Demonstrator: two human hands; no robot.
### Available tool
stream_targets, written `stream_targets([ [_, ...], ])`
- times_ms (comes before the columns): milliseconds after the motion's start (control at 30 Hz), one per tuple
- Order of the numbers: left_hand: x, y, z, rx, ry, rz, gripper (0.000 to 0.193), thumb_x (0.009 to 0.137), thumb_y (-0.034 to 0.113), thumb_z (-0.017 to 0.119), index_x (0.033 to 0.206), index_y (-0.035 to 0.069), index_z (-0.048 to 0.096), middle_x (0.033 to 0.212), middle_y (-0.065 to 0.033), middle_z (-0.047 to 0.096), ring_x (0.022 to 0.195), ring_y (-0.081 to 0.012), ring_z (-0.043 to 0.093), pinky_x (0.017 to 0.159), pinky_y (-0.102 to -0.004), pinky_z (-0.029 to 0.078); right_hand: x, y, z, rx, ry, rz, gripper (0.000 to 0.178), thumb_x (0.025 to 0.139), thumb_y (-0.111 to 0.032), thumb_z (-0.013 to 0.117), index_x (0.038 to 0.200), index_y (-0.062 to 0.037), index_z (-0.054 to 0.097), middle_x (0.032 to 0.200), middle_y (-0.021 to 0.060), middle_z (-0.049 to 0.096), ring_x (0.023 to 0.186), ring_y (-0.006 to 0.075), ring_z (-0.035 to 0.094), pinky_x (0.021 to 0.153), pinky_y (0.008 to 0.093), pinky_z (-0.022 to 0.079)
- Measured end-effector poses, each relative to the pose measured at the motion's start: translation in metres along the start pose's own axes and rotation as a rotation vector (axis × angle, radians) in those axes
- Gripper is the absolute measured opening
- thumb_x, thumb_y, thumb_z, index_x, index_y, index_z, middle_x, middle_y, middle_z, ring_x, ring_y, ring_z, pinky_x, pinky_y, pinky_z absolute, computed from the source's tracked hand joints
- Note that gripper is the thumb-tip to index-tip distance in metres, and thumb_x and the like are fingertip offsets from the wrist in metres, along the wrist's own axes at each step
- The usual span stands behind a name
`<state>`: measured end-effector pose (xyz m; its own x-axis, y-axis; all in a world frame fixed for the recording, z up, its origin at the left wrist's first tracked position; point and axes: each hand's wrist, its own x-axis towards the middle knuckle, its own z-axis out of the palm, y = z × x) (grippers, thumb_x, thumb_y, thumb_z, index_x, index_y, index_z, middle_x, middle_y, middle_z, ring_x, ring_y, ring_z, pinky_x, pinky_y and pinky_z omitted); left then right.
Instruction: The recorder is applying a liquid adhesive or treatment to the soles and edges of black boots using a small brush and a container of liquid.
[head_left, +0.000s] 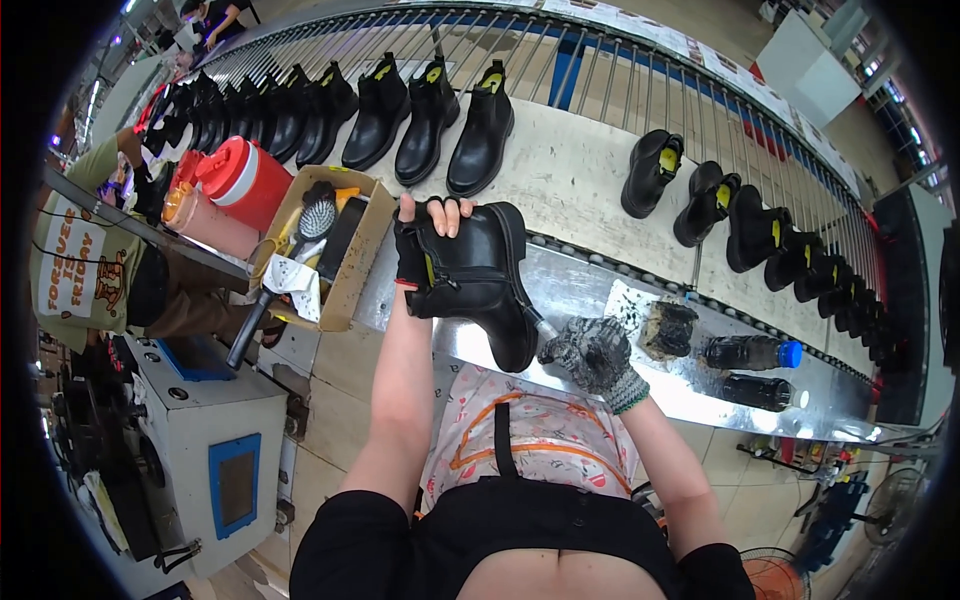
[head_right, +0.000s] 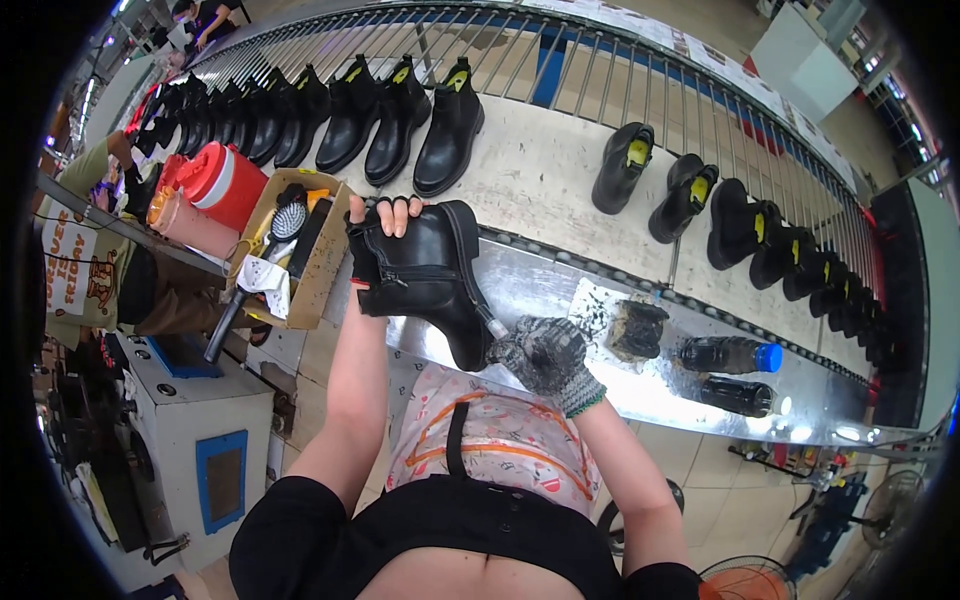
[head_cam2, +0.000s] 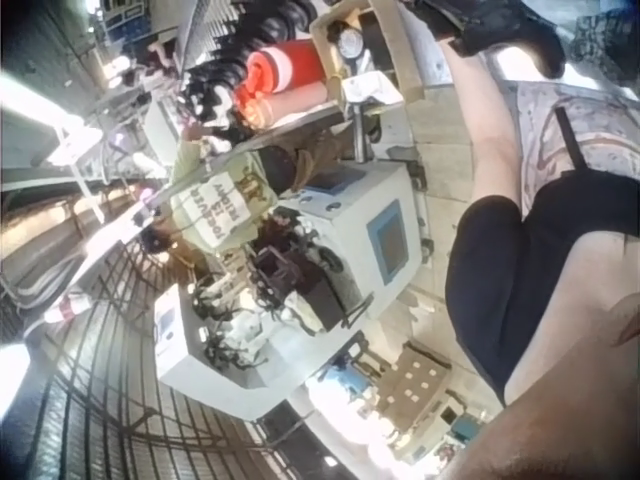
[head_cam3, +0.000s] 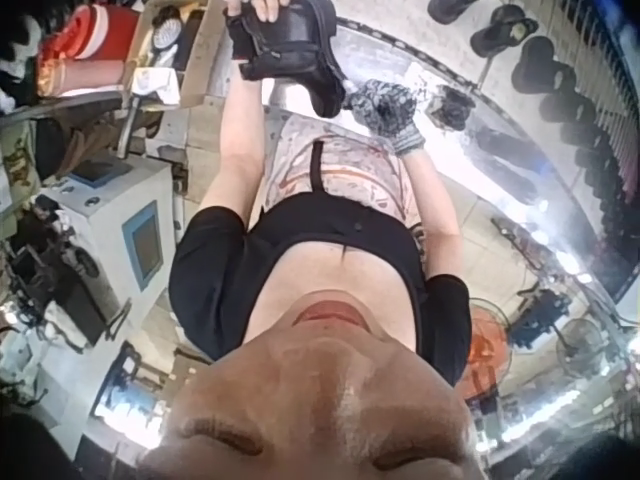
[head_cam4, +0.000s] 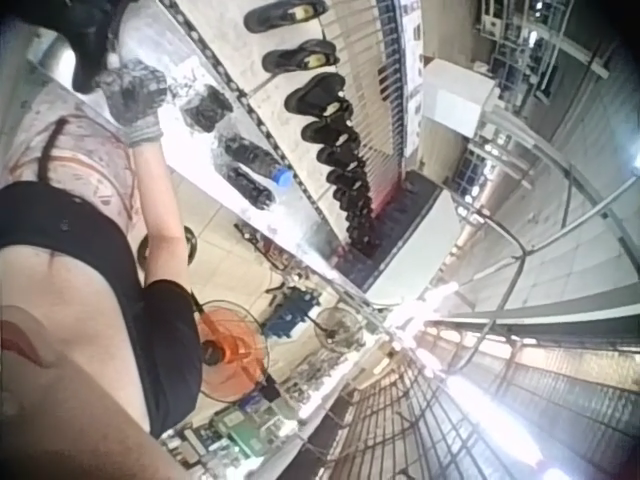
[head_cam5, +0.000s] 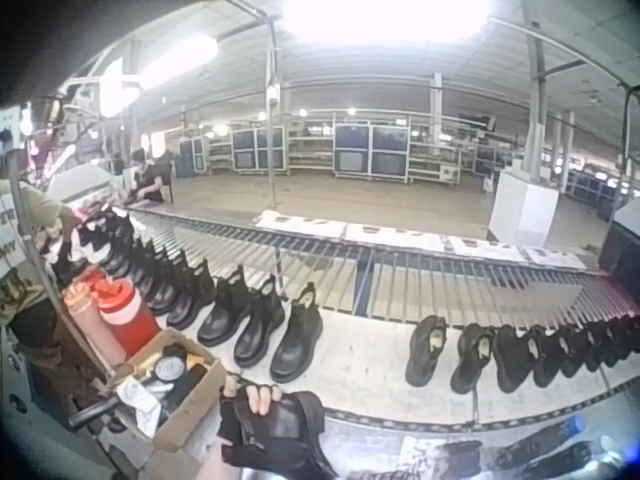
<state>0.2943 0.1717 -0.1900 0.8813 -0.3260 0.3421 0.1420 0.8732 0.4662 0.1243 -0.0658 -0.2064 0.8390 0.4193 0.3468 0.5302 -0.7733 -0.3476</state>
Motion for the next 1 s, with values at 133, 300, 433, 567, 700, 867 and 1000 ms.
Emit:
stream_targets([
  [133,0.003,0.005,-0.021,0.056,0.015,-0.005,0.065,0.096,0.054,0.028,0.056,0.007,0.048,0.063,-0.0062,0.047,0.09,-0.0226,0.045,0.095,-0.0336,0.031,-0.004,-0.002,-0.012,0.182,-0.115,0.071,0.018,0.085,-0.032,0.058,0.076,-0.0184,0.065,0.06,0.001,0.054,0.055,0.0201,0.056,0.05,0.036,0.04],
  [300,0.011,0.002,-0.033,0.08,0.126,-0.066,0.068,0.095,0.056,0.027,0.058,0.005,0.053,0.064,-0.0085,0.05,0.089,-0.024,0.047,0.092,-0.0317,0.034,-0.018,0.002,-0.019,0.319,-0.181,0.154,0.019,0.087,-0.029,0.056,0.086,-0.016,0.069,0.077,0.0001,0.067,0.066,0.0199,0.063,0.059,0.0331,0.048],
  [433,0.023,-0.004,-0.05,0.186,0.227,-0.07,0.07,0.094,0.058,0.031,0.056,0.004,0.056,0.06,-0.0103,0.053,0.076,-0.023,0.052,0.089,-0.0317,0.037,-0.035,0.0,-0.001,0.604,-0.184,0.38,0.032,0.089,-0.034,0.054,0.088,-0.0065,0.069,0.083,0.0043,0.07,0.074,0.0165,0.065,0.068,0.0275,0.051],
  [567,0.032,-0.019,-0.07,0.314,0.313,-0.047,0.068,0.093,0.058,0.037,0.061,0.003,0.06,0.063,-0.0111,0.058,0.065,-0.0227,0.055,0.082,-0.0321,0.043,-0.052,0.008,0.009,0.783,-0.126,0.519,0.042,0.092,-0.038,0.052,0.09,0.0005,0.066,0.086,0.0089,0.07,0.079,0.0144,0.064,0.076,0.0257,0.05],
  [700,0.023,-0.051,-0.079,1.053,0.434,0.245,0.063,0.089,0.058,0.046,0.103,-0.001,0.061,0.079,-0.0099,0.064,0.076,-0.0176,0.063,0.063,-0.0302,0.049,-0.068,0.011,0.029,1.296,0.183,0.705,0.039,0.095,-0.032,0.047,0.094,0.0026,0.064,0.091,0.0132,0.067,0.083,0.0179,0.063,0.077,0.0275,0.049],
  [867,0.015,-0.037,-0.062,1.37,0.442,0.229,0.064,0.089,0.06,0.043,0.111,0.001,0.057,0.083,-0.0125,0.065,0.078,-0.0256,0.064,0.066,-0.0352,0.049,-0.062,0.001,0.007,0.826,0.095,0.761,0.036,0.097,-0.028,0.046,0.093,0.0031,0.063,0.092,0.0116,0.066,0.081,0.0171,0.064,0.071,0.0271,0.05],
  [1000,0.003,-0.029,-0.059,1.886,0.464,0.437,0.067,0.088,0.059,0.041,0.108,-0.004,0.056,0.086,-0.0224,0.063,0.082,-0.0398,0.061,0.067,-0.0453,0.047,-0.086,0.034,0.032,0.487,0.202,0.738,0.011,0.084,-0.01,0.057,0.085,-0.0058,0.067,0.071,0.0048,0.067,0.062,0.0154,0.061,0.059,0.0291,0.047],
])
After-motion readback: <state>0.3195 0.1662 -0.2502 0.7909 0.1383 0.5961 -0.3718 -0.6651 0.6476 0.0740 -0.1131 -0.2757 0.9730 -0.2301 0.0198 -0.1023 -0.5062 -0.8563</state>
